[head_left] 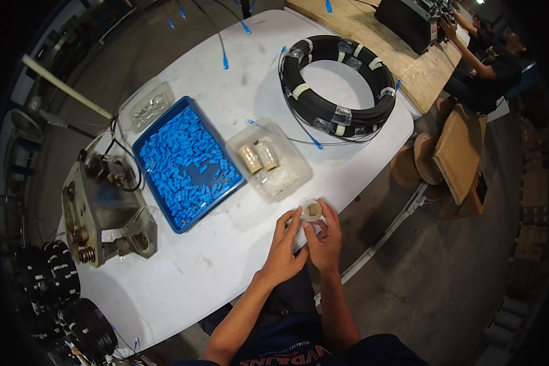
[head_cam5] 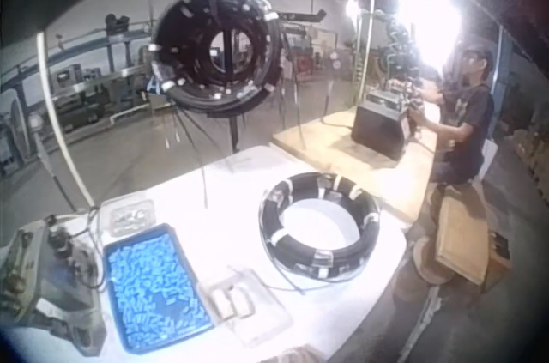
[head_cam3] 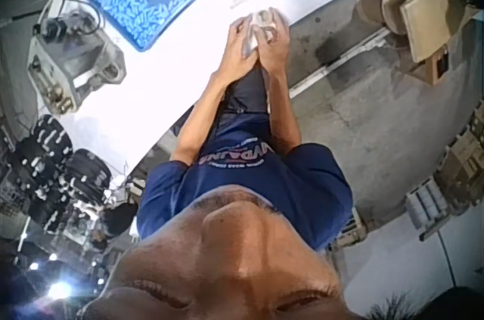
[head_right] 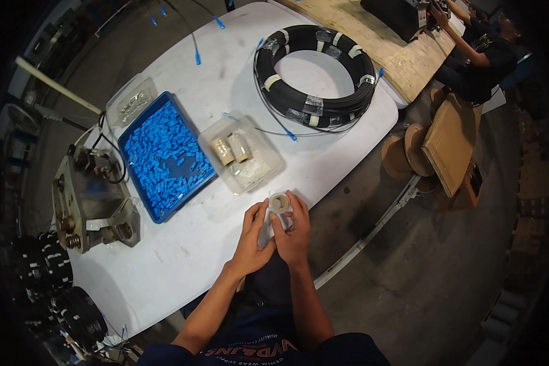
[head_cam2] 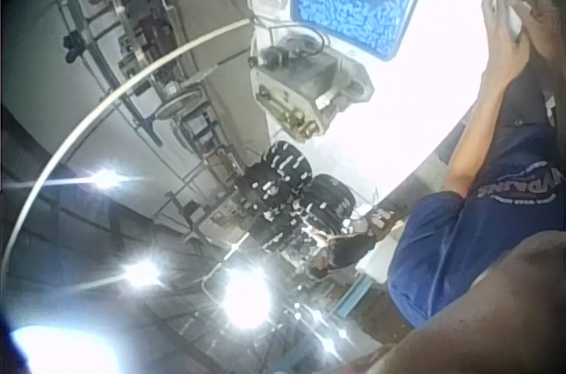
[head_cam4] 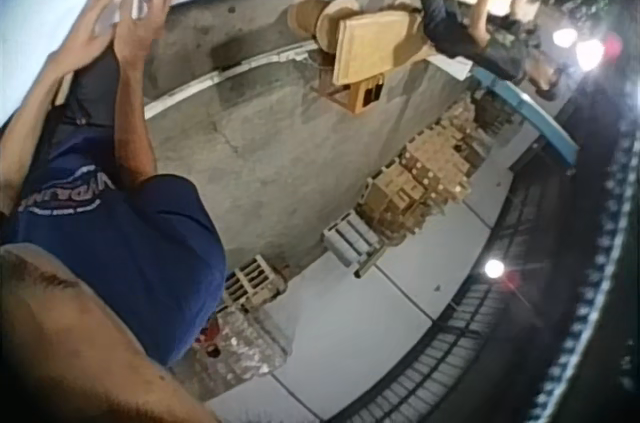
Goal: The person wraps sections of a coiled cable with tape by hand, presses the cable ends in a desktop press machine, and attaches blue connector housings to the cable ends.
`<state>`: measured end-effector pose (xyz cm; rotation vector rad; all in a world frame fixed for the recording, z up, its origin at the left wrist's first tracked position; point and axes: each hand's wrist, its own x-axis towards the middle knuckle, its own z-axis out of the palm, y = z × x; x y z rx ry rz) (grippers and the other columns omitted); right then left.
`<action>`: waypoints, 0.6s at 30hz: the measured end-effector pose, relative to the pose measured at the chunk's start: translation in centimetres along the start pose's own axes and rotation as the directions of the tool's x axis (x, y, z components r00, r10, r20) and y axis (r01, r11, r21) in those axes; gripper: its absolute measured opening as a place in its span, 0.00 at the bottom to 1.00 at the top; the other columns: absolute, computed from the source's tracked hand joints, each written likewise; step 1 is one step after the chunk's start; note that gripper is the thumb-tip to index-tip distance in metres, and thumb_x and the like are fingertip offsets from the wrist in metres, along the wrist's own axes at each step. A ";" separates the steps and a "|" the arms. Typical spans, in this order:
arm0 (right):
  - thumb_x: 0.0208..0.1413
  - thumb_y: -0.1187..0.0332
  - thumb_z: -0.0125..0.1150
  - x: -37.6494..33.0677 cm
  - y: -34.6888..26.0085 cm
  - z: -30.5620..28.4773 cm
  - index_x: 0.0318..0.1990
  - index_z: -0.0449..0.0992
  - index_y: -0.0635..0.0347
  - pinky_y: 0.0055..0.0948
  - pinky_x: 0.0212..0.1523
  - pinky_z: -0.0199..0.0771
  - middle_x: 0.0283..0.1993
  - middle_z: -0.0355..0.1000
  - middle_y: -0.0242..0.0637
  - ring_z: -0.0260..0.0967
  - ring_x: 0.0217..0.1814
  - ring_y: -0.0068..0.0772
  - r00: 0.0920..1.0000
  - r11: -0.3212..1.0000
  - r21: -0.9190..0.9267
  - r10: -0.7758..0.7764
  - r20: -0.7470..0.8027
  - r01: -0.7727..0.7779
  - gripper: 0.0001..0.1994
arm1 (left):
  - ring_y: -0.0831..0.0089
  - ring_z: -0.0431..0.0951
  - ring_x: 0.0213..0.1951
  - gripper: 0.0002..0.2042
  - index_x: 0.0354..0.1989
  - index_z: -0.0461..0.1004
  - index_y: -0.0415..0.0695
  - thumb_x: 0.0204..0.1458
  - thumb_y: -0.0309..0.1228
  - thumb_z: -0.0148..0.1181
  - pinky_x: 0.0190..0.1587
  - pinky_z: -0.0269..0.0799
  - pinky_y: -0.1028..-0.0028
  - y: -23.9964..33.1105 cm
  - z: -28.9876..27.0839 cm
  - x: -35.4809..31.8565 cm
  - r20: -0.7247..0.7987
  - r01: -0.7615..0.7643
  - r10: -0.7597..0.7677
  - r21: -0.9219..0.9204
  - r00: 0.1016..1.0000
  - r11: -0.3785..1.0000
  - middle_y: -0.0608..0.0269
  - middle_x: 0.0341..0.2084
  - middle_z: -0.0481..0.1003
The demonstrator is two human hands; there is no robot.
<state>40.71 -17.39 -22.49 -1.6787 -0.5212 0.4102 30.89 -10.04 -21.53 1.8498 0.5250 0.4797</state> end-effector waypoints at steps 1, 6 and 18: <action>0.50 0.80 0.63 0.9 0.3 -0.4 0.63 0.65 0.65 0.30 0.52 0.71 0.61 0.64 0.44 0.67 0.59 0.34 1.000 1.000 -0.001 0.008 -0.006 -0.008 0.30 | 0.46 0.57 0.66 0.41 0.71 0.49 0.39 0.45 0.17 0.58 0.66 0.56 0.62 -0.1 0.5 1.1 0.034 0.004 -0.002 -0.053 0.999 0.999 0.42 0.63 0.54; 0.51 0.82 0.61 5.2 1.2 -0.8 0.61 0.67 0.65 0.29 0.53 0.71 0.60 0.66 0.42 0.67 0.60 0.32 0.996 1.000 -0.014 -0.002 -0.093 0.001 0.27 | 0.49 0.51 0.70 0.42 0.72 0.43 0.37 0.46 0.17 0.55 0.68 0.51 0.62 -1.7 2.5 5.4 0.046 0.018 -0.014 -0.098 0.999 0.995 0.42 0.68 0.49; 0.51 0.84 0.58 6.9 3.2 -1.7 0.55 0.71 0.63 0.27 0.50 0.72 0.57 0.67 0.39 0.68 0.57 0.31 0.994 0.998 0.065 0.026 -0.102 -0.020 0.22 | 0.52 0.55 0.69 0.42 0.71 0.45 0.36 0.47 0.20 0.60 0.68 0.53 0.62 -2.6 3.6 6.8 -0.014 0.050 -0.051 -0.060 0.999 0.997 0.44 0.68 0.53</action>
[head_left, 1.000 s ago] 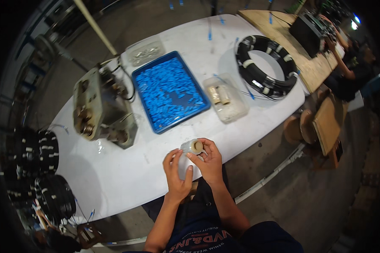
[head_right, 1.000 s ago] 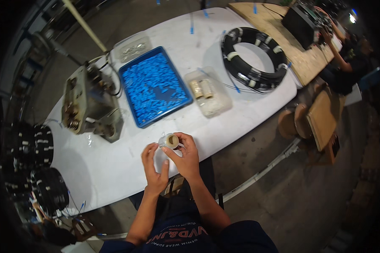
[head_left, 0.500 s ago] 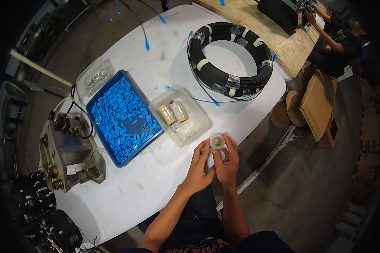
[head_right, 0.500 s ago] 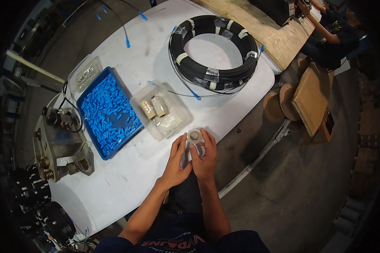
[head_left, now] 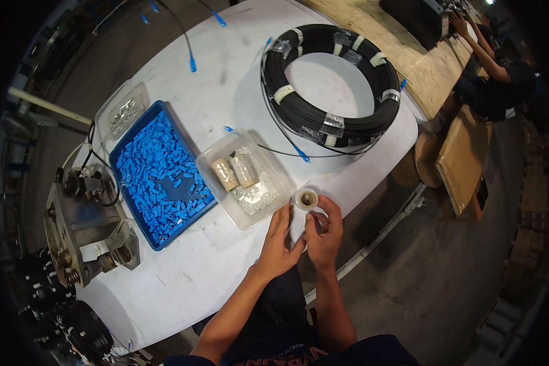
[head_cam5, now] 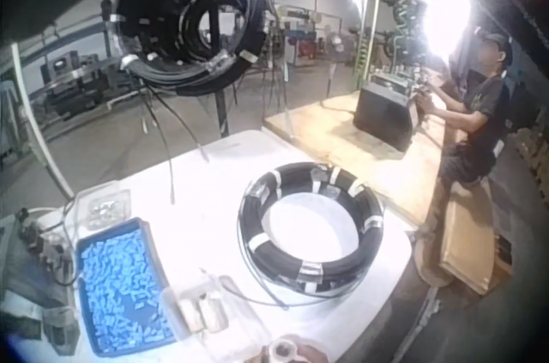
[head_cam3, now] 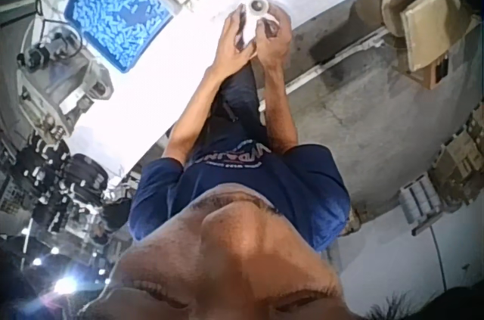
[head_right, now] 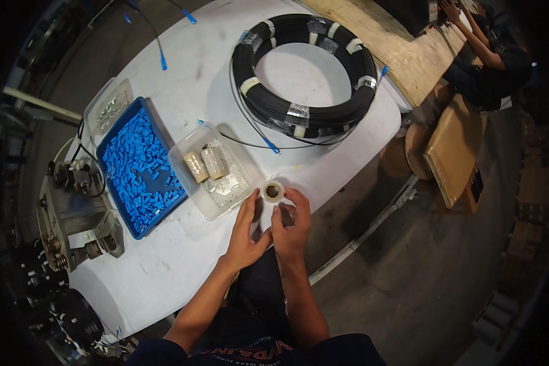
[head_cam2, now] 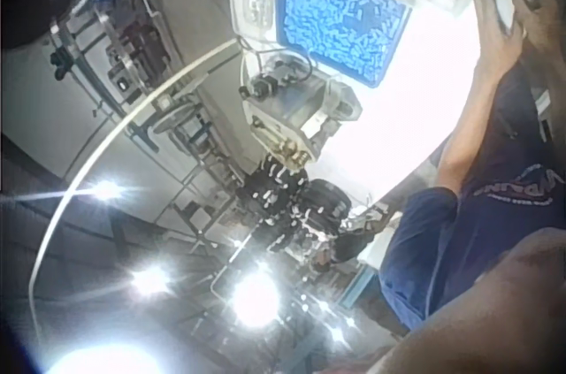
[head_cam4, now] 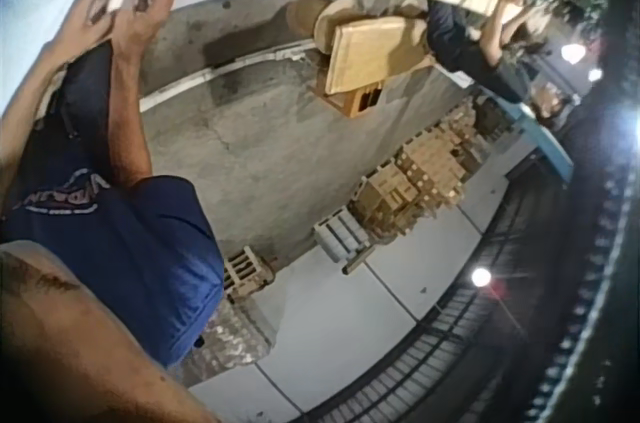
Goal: The person wraps sections of a coiled cable with tape by hand, presses the cable ends in a desktop press machine, and attaches blue connector housings to the cable ends.
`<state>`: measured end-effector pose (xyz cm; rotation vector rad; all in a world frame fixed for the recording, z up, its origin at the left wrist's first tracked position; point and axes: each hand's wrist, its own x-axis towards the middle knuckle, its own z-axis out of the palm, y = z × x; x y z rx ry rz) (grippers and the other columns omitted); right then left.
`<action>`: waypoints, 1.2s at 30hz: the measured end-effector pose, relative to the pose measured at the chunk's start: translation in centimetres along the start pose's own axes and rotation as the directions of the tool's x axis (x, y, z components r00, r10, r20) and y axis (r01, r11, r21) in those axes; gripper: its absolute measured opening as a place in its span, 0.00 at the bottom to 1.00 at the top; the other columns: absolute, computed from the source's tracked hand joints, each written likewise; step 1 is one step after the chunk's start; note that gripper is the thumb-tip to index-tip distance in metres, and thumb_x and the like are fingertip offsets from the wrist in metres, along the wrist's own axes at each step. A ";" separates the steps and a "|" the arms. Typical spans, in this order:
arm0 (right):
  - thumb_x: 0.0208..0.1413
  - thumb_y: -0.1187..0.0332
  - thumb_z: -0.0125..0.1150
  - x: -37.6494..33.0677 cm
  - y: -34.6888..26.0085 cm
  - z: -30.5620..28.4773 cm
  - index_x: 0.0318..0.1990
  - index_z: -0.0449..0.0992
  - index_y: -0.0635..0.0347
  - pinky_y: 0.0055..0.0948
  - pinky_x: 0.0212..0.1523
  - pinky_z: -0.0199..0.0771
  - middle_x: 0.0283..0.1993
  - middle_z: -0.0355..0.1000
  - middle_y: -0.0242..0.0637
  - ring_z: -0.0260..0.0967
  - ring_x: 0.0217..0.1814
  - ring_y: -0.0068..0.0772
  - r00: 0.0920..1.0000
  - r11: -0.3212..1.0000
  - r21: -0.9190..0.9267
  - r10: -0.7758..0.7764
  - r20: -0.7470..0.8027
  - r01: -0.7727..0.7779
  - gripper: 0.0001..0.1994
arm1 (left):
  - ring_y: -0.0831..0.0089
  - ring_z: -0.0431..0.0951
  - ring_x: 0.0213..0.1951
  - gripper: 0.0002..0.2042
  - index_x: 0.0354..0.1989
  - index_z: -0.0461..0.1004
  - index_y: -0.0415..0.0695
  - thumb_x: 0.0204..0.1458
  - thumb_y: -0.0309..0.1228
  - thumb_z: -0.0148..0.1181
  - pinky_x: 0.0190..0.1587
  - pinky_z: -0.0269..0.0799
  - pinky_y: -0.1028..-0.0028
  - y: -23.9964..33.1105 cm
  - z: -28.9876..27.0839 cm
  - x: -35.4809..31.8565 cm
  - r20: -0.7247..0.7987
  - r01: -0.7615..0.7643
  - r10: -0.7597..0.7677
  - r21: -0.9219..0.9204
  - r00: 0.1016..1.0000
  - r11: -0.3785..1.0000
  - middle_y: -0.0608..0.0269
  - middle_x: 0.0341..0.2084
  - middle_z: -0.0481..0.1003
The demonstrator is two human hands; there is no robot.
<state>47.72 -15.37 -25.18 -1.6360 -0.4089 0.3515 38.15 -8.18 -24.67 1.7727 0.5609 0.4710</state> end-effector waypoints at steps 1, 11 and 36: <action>0.51 0.84 0.57 -0.3 -0.1 0.0 0.55 0.70 0.63 0.26 0.49 0.72 0.57 0.67 0.39 0.67 0.57 0.31 1.000 1.000 0.020 0.011 -0.024 -0.010 0.21 | 0.53 0.58 0.68 0.40 0.71 0.48 0.36 0.47 0.21 0.61 0.67 0.55 0.63 0.1 -0.1 -0.4 -0.031 0.011 -0.012 -0.007 0.999 1.000 0.44 0.67 0.55; 0.55 0.83 0.54 -3.9 -0.6 0.8 0.55 0.67 0.65 0.24 0.47 0.70 0.52 0.67 0.37 0.65 0.50 0.26 0.998 1.000 0.011 0.017 -0.057 -0.017 0.19 | 0.54 0.66 0.62 0.26 0.62 0.64 0.38 0.53 0.27 0.60 0.64 0.60 0.65 1.8 -5.8 -9.1 -0.356 0.087 -0.074 0.020 0.931 0.996 0.47 0.59 0.66; 0.52 0.49 0.63 -30.5 -2.6 18.3 0.65 0.64 0.55 0.78 0.65 0.26 0.73 0.43 0.61 0.26 0.75 0.77 0.226 0.591 -0.145 -0.067 0.972 0.794 0.35 | 0.37 0.39 0.71 0.41 0.70 0.56 0.50 0.52 0.61 0.54 0.65 0.35 0.33 -6.6 -18.9 -40.8 -0.860 0.793 -0.136 0.379 0.492 0.477 0.41 0.72 0.41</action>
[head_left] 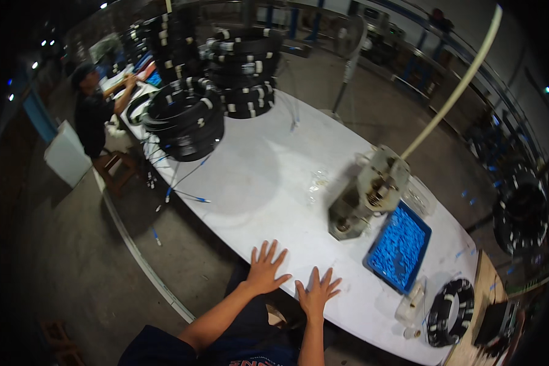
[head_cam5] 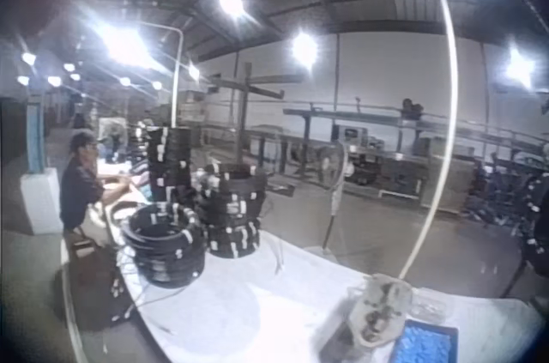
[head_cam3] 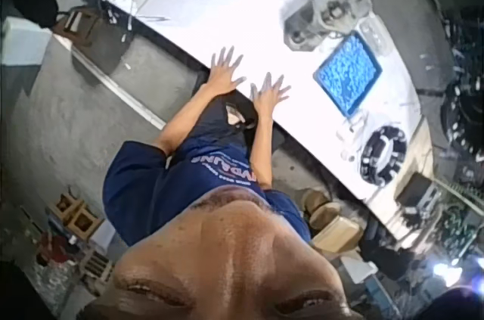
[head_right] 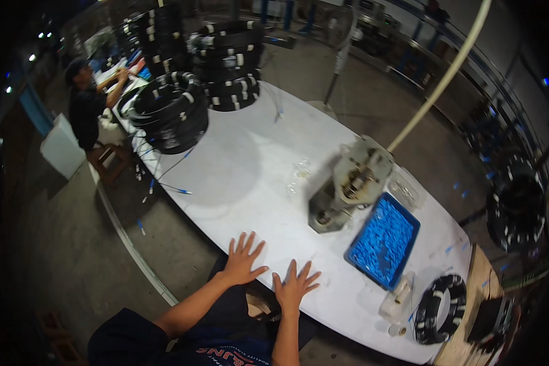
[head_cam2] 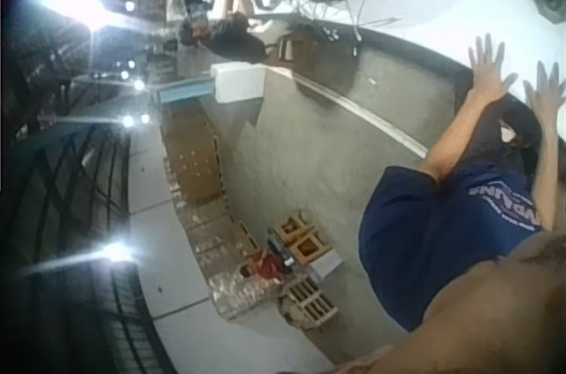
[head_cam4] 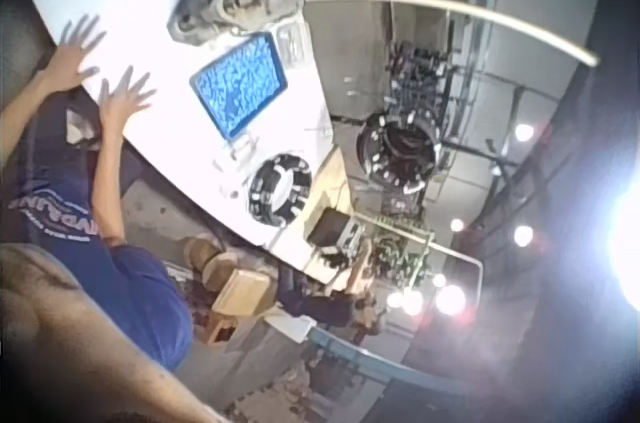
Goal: The person wraps sections of a coiled cable with tape by hand, presses the cable ends in a desktop press machine, and attaches blue connector housings to the cable ends.
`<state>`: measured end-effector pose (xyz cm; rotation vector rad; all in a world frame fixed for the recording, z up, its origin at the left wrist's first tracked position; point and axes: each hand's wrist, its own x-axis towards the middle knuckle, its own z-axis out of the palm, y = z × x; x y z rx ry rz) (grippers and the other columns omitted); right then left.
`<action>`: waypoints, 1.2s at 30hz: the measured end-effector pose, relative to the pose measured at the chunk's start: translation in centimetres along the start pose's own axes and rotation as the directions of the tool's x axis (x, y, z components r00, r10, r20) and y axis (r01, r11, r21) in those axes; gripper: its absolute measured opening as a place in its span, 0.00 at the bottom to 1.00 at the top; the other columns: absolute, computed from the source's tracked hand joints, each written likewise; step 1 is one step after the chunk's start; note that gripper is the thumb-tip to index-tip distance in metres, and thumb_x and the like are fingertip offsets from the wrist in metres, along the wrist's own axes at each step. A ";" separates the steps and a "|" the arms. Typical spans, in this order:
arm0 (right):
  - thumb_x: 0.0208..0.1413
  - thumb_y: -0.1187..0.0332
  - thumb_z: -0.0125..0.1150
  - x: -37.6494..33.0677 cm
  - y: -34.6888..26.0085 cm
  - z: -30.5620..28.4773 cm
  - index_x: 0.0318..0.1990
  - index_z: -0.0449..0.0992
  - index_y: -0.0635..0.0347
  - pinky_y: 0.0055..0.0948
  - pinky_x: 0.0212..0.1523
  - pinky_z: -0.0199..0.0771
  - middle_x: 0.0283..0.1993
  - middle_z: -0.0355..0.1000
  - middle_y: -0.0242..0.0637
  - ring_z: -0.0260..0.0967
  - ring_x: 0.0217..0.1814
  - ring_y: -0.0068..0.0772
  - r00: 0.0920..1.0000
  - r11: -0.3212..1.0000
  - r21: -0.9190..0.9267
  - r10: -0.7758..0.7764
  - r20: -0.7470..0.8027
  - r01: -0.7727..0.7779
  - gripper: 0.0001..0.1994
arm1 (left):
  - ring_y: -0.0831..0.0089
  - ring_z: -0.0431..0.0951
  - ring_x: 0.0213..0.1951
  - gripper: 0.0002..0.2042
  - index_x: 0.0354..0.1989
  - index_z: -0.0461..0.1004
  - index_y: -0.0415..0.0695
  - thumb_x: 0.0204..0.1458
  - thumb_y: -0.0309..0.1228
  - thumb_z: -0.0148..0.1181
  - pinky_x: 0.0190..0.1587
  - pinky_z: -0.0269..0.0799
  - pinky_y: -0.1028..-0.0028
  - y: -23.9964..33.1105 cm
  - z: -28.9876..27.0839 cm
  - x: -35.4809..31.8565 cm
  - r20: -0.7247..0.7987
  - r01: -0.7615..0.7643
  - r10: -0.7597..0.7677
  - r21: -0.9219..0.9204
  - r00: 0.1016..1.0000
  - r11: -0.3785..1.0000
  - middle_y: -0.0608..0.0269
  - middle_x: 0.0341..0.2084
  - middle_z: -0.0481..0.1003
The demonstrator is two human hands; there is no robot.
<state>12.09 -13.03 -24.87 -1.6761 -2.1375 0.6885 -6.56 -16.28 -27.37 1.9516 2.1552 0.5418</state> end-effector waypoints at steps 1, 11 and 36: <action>0.54 0.46 0.61 0.2 -0.3 0.2 0.67 0.62 0.54 0.80 0.64 0.21 0.74 0.40 0.62 0.22 0.75 0.79 0.999 0.994 -0.098 0.041 -0.007 -0.041 0.36 | 0.37 0.39 0.71 0.42 0.70 0.55 0.50 0.52 0.62 0.54 0.64 0.35 0.32 0.0 0.4 0.1 -0.015 -0.019 0.019 0.031 1.000 0.999 0.41 0.72 0.41; 0.59 0.43 0.47 0.5 -1.6 1.5 0.70 0.57 0.55 0.82 0.62 0.18 0.75 0.35 0.64 0.18 0.75 0.79 0.998 0.965 -0.255 0.057 -0.006 -0.056 0.36 | 0.43 0.50 0.69 0.39 0.67 0.63 0.50 0.51 0.62 0.54 0.65 0.40 0.36 0.7 -0.9 0.1 -0.145 0.031 -0.033 -0.020 0.989 0.999 0.44 0.69 0.52; 0.59 0.46 0.46 4.0 -4.7 1.4 0.72 0.49 0.39 0.73 0.67 0.24 0.75 0.32 0.55 0.24 0.74 0.70 0.973 0.983 -0.150 0.136 0.188 -0.108 0.34 | 0.45 0.48 0.70 0.35 0.68 0.60 0.48 0.50 0.44 0.60 0.65 0.40 0.37 1.7 -1.4 1.1 0.135 0.331 -0.302 -0.384 0.944 0.862 0.48 0.70 0.52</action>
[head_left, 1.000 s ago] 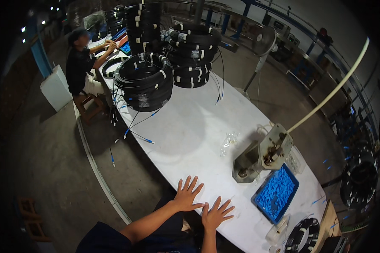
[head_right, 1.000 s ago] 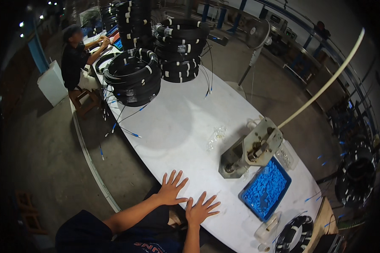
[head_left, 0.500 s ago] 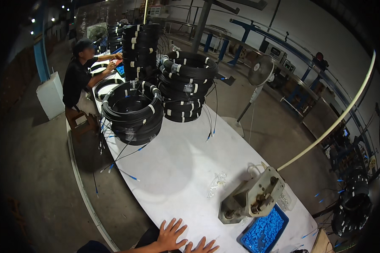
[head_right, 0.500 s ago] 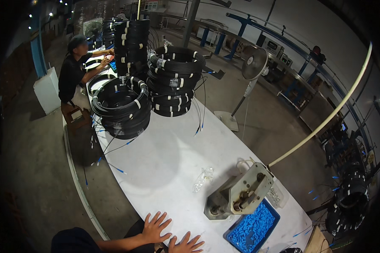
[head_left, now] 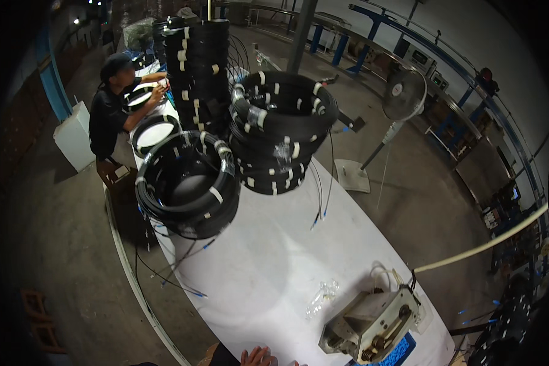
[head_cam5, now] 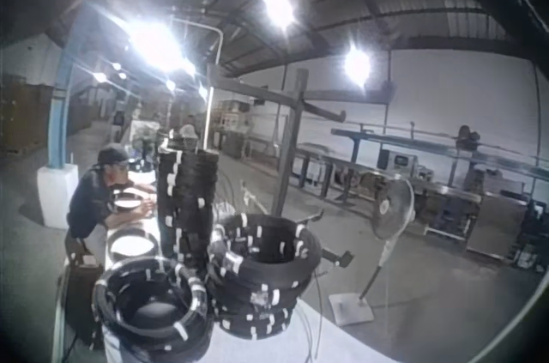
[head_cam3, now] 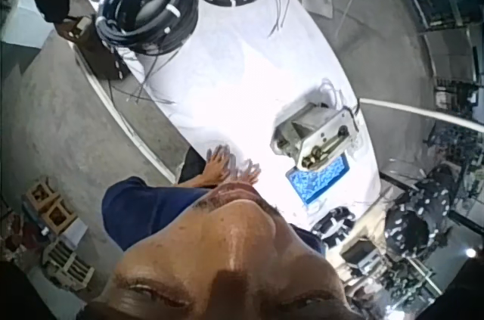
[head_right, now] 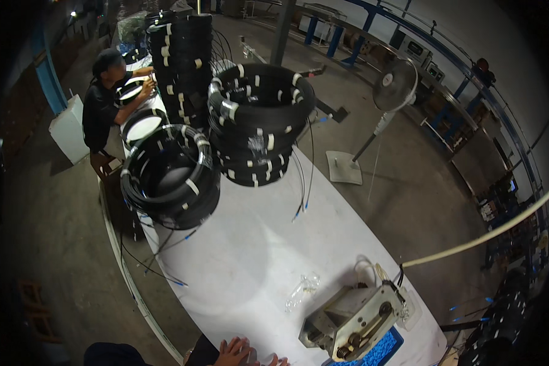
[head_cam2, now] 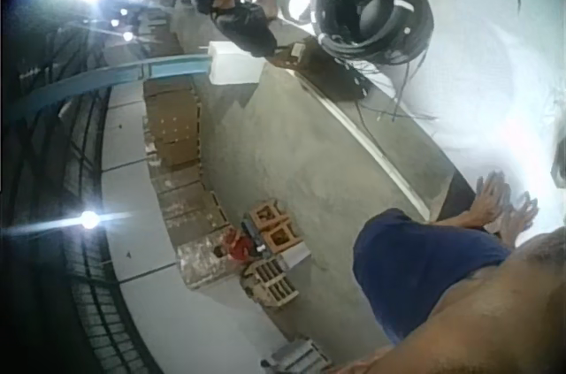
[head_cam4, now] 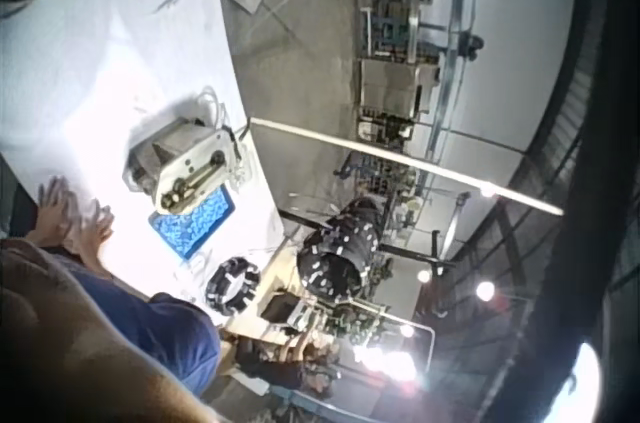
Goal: The person wraps sections of a coiled cable with tape by hand, presses the cable ends in a desktop press machine, and attaches blue connector housings to the cable ends.
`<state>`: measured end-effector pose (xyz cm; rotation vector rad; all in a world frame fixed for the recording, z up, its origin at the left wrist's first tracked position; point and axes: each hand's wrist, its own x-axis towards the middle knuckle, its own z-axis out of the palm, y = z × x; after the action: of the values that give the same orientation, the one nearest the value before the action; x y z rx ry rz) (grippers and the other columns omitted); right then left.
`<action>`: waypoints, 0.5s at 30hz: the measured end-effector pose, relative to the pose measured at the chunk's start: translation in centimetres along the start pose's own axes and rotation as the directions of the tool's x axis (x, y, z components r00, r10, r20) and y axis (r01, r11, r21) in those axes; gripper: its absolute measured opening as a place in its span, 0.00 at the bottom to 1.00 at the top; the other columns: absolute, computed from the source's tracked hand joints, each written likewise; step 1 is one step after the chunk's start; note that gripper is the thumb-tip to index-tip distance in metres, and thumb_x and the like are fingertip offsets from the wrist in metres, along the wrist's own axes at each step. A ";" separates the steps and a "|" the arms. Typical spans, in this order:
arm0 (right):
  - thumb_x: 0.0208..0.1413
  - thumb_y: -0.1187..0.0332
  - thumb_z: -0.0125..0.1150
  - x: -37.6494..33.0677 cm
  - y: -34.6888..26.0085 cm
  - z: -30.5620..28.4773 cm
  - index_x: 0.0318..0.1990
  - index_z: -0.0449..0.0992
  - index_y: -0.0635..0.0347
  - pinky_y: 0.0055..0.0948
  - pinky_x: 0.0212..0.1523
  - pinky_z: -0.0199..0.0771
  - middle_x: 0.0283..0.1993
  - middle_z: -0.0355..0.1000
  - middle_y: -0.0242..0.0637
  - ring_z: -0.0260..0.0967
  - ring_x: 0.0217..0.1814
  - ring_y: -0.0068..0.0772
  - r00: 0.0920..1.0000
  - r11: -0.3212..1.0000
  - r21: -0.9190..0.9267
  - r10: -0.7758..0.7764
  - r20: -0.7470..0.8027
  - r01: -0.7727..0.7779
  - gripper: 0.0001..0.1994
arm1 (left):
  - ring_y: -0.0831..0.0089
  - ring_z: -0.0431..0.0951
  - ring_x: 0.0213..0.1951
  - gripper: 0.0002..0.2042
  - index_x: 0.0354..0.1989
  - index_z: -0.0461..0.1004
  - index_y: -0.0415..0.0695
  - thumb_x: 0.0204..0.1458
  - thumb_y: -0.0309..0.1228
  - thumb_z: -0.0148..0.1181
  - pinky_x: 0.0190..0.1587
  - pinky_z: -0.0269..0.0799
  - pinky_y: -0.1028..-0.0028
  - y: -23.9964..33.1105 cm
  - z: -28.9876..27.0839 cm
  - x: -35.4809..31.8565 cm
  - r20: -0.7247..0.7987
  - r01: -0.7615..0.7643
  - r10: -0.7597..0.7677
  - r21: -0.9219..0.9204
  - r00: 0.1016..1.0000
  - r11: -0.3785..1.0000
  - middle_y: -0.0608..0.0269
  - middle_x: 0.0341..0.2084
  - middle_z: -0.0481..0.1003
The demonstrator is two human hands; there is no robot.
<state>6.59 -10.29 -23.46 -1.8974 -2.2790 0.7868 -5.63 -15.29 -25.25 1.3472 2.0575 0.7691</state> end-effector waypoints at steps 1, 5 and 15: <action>0.58 0.57 0.48 1.0 -2.0 -0.7 0.71 0.56 0.37 0.73 0.67 0.31 0.75 0.42 0.49 0.35 0.73 0.69 0.990 0.992 -0.023 -0.126 -0.068 0.125 0.30 | 0.44 0.47 0.70 0.36 0.68 0.59 0.46 0.49 0.43 0.61 0.65 0.40 0.37 0.4 -1.0 0.5 0.041 0.042 -0.037 -0.136 0.998 0.990 0.47 0.70 0.51; 0.59 0.46 0.53 9.4 -12.0 -3.2 0.69 0.56 0.56 0.65 0.69 0.33 0.73 0.41 0.61 0.36 0.75 0.66 0.995 0.953 0.299 -0.065 0.070 0.042 0.35 | 0.44 0.44 0.71 0.40 0.71 0.50 0.46 0.51 0.40 0.62 0.65 0.42 0.35 -1.1 -4.5 6.8 -0.082 0.047 -0.096 -0.461 0.992 0.886 0.48 0.71 0.47; 0.61 0.67 0.56 33.9 -35.0 -12.7 0.60 0.62 0.70 0.45 0.69 0.49 0.64 0.57 0.58 0.51 0.70 0.55 0.862 0.703 0.503 -0.368 -0.348 0.503 0.24 | 0.68 0.74 0.53 0.20 0.57 0.67 0.34 0.55 0.21 0.57 0.58 0.67 0.70 -0.6 -35.0 35.0 -0.686 -0.462 0.023 -0.465 0.727 0.755 0.54 0.53 0.72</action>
<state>-28.09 22.00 -6.46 -1.0463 -1.9165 0.9841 -42.98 11.46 -6.72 1.0539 1.7783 2.0867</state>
